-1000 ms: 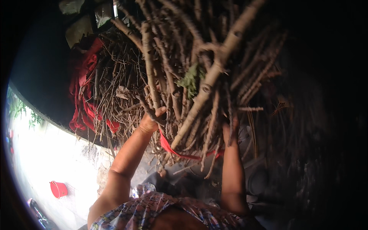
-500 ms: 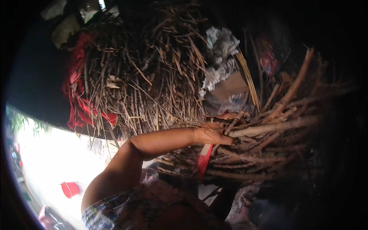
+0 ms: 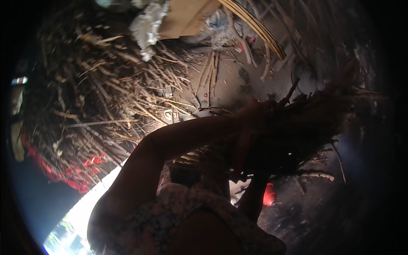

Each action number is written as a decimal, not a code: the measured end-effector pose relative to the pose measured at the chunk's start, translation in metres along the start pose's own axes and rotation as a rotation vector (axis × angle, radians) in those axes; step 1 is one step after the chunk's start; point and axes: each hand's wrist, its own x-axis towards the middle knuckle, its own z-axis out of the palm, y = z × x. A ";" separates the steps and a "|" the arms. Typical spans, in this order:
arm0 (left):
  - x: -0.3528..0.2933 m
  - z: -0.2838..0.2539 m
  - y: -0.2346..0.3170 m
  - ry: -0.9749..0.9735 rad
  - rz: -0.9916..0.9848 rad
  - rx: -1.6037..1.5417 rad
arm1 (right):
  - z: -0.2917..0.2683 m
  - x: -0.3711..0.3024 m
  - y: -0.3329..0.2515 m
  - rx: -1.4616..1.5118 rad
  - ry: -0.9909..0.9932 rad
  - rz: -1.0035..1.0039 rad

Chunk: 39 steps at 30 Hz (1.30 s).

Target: The person organizes sticks and branches on the floor and feeds them into a small indoor wood-burning stove to maintain a fire.

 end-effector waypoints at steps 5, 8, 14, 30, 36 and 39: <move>0.044 0.013 -0.013 -0.083 -0.513 0.103 | -0.060 0.012 -0.006 0.082 0.119 -0.084; 0.043 -0.008 -0.045 -0.038 -0.717 -0.090 | -0.076 0.041 0.028 0.171 0.110 -0.031; 0.037 -0.032 -0.147 0.224 -0.769 -0.328 | -0.091 0.109 0.092 0.407 -0.039 0.129; -0.205 -0.085 -0.250 0.450 -1.092 0.350 | -0.159 0.082 0.282 -1.339 -0.224 0.479; -0.304 -0.017 -0.187 0.567 -1.297 -0.064 | -0.212 0.063 0.206 -1.649 -0.202 -0.062; -0.368 -0.011 -0.180 0.623 -1.246 0.023 | -0.160 0.053 0.176 -1.296 0.070 0.403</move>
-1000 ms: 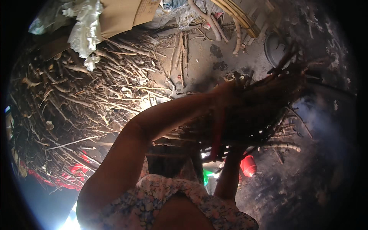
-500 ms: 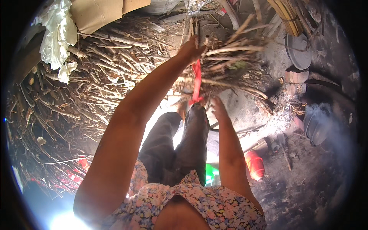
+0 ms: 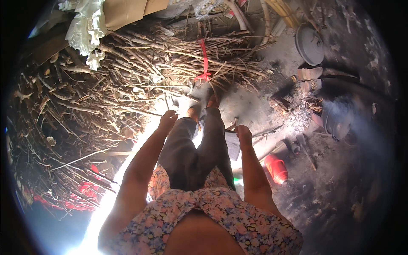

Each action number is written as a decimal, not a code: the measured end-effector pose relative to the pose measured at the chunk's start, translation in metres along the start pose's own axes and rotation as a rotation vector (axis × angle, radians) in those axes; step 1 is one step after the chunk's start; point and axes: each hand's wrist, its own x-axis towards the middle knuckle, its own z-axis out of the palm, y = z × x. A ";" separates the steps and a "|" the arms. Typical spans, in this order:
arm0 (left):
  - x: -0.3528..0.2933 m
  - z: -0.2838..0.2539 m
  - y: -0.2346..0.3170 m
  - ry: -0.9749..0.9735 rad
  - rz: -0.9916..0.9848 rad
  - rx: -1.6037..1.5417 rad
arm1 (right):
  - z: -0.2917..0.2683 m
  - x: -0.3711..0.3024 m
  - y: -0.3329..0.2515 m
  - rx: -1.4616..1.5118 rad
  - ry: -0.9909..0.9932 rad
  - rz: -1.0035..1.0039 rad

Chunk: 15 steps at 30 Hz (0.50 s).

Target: The person organizes sticks and branches on the floor and feeds them into a small indoor wood-burning stove to maintain a fire.

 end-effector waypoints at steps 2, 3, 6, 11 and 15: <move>-0.003 -0.010 -0.008 0.011 0.027 0.171 | -0.007 -0.026 -0.023 0.103 0.012 0.098; 0.000 -0.009 -0.010 0.005 0.051 0.257 | -0.015 -0.032 -0.017 0.106 -0.012 0.074; 0.000 -0.002 -0.023 -0.026 -0.150 -0.033 | -0.040 -0.048 0.022 0.128 -0.019 -0.016; -0.031 -0.013 -0.035 -0.118 -0.191 -0.251 | -0.047 -0.078 0.090 -0.048 0.009 -0.041; -0.051 -0.021 -0.092 -0.075 -0.230 -0.107 | -0.050 -0.116 0.117 0.022 0.027 0.136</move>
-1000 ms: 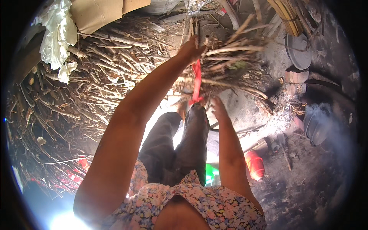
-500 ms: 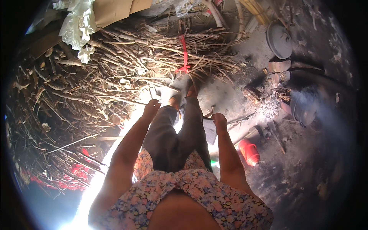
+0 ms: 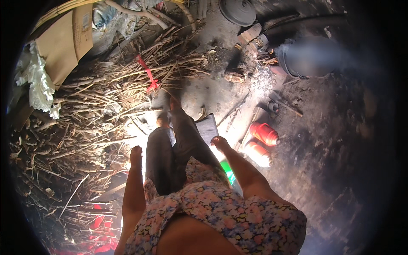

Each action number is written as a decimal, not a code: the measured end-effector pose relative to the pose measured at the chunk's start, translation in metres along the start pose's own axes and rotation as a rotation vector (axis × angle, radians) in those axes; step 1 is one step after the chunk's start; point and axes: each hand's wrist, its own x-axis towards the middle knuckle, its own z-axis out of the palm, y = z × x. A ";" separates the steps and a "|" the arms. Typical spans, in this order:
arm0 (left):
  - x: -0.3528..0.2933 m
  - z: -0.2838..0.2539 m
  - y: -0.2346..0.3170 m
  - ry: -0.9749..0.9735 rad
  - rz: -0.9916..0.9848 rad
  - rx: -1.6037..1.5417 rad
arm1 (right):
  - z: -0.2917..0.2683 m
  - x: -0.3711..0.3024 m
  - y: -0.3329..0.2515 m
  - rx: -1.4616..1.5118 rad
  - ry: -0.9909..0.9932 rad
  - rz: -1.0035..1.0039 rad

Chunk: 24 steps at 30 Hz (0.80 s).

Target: The person organizes sticks and branches on the floor and feeds them into a small indoor wood-burning stove to maintain a fire.

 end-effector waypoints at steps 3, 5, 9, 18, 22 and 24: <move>-0.003 -0.018 -0.044 0.013 -0.003 0.137 | 0.003 -0.016 0.016 0.011 -0.011 0.117; -0.010 -0.023 -0.061 0.011 -0.061 0.127 | 0.005 -0.021 0.027 0.007 -0.009 0.149; -0.017 -0.040 -0.075 -0.017 -0.070 0.088 | 0.018 -0.025 0.022 0.108 -0.032 0.074; -0.036 -0.034 -0.032 -0.030 -0.072 -0.115 | 0.016 -0.021 -0.041 -0.032 0.141 -0.282; -0.033 -0.069 -0.038 0.040 -0.088 -0.147 | 0.010 -0.070 -0.208 -0.075 0.085 -0.540; -0.032 -0.066 -0.035 0.059 -0.089 -0.172 | -0.014 -0.121 -0.291 -0.029 -0.014 -0.800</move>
